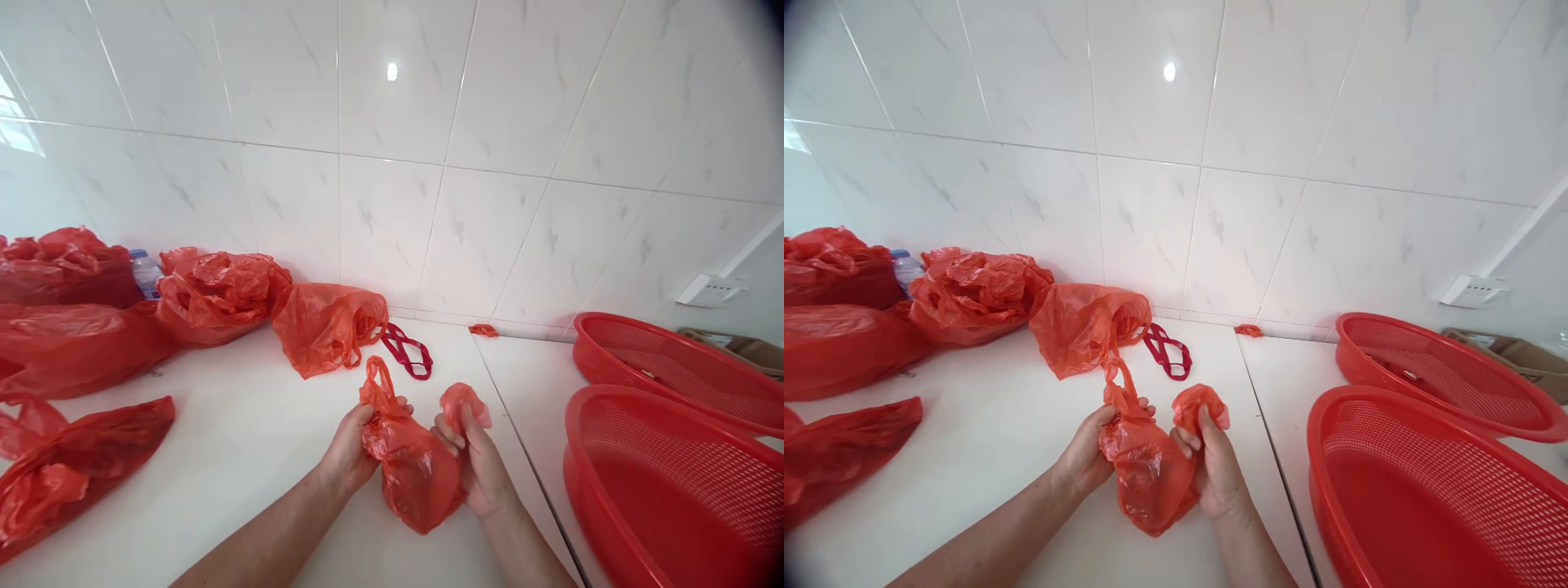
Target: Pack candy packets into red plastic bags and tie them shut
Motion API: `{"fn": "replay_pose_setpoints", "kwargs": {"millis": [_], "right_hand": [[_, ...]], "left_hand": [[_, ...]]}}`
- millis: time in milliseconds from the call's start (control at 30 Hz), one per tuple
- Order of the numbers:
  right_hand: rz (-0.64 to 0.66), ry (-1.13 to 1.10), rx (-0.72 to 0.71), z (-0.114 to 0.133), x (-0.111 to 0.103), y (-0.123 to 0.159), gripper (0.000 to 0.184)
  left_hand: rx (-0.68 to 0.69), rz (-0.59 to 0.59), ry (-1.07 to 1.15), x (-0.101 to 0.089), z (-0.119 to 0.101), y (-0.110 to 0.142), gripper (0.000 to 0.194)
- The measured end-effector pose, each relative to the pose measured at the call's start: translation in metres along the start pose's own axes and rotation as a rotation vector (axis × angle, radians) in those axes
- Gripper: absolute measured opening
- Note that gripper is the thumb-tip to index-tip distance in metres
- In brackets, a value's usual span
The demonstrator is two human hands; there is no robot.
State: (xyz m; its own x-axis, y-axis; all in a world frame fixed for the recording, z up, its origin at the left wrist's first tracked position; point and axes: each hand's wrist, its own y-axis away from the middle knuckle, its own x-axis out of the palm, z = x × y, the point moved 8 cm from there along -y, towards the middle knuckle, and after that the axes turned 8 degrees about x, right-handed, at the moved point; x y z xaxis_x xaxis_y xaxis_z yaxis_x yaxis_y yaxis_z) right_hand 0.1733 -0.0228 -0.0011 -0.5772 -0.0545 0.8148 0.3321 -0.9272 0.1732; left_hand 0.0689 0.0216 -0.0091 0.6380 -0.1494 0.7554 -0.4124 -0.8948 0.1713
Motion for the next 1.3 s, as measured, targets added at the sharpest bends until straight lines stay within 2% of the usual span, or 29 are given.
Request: {"fn": "replay_pose_setpoints", "kwargs": {"millis": [67, 167, 233, 333, 367, 433, 500, 533, 633, 700, 767, 900, 933, 1000, 1067, 1200, 1300], "right_hand": [[0.001, 0.075, -0.029, -0.001, 0.004, 0.000, 0.061], [-0.044, 0.102, -0.050, -0.002, 0.003, -0.001, 0.066], [-0.083, 0.112, -0.035, -0.003, 0.000, -0.001, 0.058], [-0.120, 0.223, -0.059, 0.001, -0.001, 0.001, 0.031], [-0.135, 0.263, -0.073, 0.002, 0.000, 0.001, 0.032], [-0.167, 0.308, -0.095, 0.003, 0.002, 0.002, 0.052], [-0.178, 0.349, -0.110, 0.003, 0.005, 0.002, 0.060], [-0.185, 0.380, -0.124, 0.003, 0.005, 0.002, 0.055], [-0.224, 0.431, -0.153, 0.003, 0.000, 0.000, 0.022], [-0.270, 0.384, -0.150, 0.004, -0.010, -0.001, 0.033], [-0.313, 0.323, -0.149, 0.006, -0.018, -0.002, 0.039], [-0.395, 0.310, -0.176, 0.012, -0.024, 0.002, 0.039], [-0.395, 0.324, -0.180, 0.013, -0.023, 0.003, 0.037], [-0.382, 0.354, -0.176, 0.012, -0.021, 0.003, 0.032], [-0.366, 0.368, -0.180, 0.011, -0.020, 0.004, 0.030], [-0.294, 0.404, -0.195, 0.011, -0.015, 0.004, 0.028], [-0.251, 0.427, -0.181, 0.011, -0.009, 0.004, 0.032]], "left_hand": [[-0.013, 0.009, 0.012, 0.006, 0.003, -0.006, 0.006], [-0.011, 0.006, -0.060, 0.012, 0.008, -0.012, 0.016], [0.008, -0.004, -0.126, 0.014, 0.011, -0.014, 0.018], [0.041, 0.011, -0.195, 0.019, 0.014, -0.013, 0.019], [0.047, 0.024, -0.211, 0.021, 0.015, -0.013, 0.019], [0.051, 0.047, -0.247, 0.023, 0.017, -0.012, 0.019], [0.053, 0.055, -0.316, 0.023, 0.020, -0.012, 0.020], [0.054, 0.061, -0.364, 0.022, 0.022, -0.012, 0.021], [0.028, 0.106, -0.498, 0.022, 0.027, -0.010, 0.026], [0.037, 0.136, -0.543, 0.024, 0.026, -0.007, 0.030], [0.138, 0.166, -0.585, 0.030, 0.016, -0.001, 0.040], [0.563, 0.358, -0.787, 0.058, -0.014, 0.020, 0.062], [0.634, 0.415, -0.846, 0.064, -0.017, 0.025, 0.059], [0.656, 0.468, -0.908, 0.068, -0.015, 0.027, 0.034], [0.585, 0.403, -0.885, 0.059, -0.011, 0.018, 0.006], [0.405, 0.207, -0.836, 0.030, -0.003, -0.004, 0.023], [0.366, 0.138, -0.859, 0.021, -0.005, -0.010, 0.027]]}}
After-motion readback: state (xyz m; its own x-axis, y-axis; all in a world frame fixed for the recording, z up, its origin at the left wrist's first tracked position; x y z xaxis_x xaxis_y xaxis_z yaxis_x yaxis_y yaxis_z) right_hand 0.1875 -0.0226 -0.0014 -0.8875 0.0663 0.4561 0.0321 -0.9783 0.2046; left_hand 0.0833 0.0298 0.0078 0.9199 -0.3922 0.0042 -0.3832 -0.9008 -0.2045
